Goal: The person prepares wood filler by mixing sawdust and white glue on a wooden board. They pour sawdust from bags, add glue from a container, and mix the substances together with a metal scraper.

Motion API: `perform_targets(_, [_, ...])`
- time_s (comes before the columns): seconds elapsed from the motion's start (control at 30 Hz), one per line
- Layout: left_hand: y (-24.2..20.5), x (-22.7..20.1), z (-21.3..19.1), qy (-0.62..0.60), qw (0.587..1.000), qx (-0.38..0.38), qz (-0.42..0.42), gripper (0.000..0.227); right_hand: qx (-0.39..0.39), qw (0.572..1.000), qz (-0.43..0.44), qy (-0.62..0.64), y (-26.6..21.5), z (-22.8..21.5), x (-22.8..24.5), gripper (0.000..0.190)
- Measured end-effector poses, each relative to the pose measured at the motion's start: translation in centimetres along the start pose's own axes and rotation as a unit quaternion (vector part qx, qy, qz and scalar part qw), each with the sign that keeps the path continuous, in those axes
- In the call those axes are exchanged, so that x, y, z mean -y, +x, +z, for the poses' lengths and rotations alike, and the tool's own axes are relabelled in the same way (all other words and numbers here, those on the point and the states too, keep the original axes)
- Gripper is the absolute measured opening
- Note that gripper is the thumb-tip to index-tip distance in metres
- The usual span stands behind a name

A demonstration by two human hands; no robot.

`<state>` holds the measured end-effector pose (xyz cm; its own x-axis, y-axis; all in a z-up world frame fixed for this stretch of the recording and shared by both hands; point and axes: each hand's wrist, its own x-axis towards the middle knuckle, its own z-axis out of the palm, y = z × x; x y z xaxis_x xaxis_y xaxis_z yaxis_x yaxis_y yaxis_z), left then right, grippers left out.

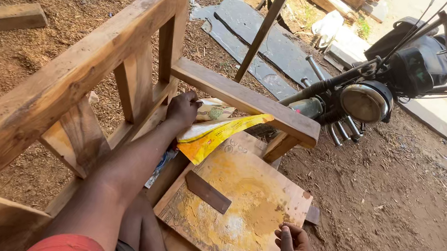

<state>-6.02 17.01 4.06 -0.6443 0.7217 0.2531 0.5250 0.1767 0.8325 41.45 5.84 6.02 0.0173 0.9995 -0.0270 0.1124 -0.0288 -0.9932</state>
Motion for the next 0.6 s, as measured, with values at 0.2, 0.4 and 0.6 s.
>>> perform_targets(0.2, [-2.0,-1.6,-4.1,-0.075,0.988,-0.120,0.060,0.016,0.003,1.000,-0.014,-0.016,-1.0,0.4,0.2,0.022])
perform_targets(0.4, [-3.1,-7.3,-9.4,-0.143,0.951,-0.246,0.125,0.018,0.006,0.999,-0.033,-0.009,-2.1,0.3,1.1,0.021])
perform_targets(0.6, [-10.6,-12.3,-17.4,-0.264,0.921,-0.211,0.194,0.014,-0.007,0.987,-0.142,-0.071,-4.7,1.4,4.1,0.018])
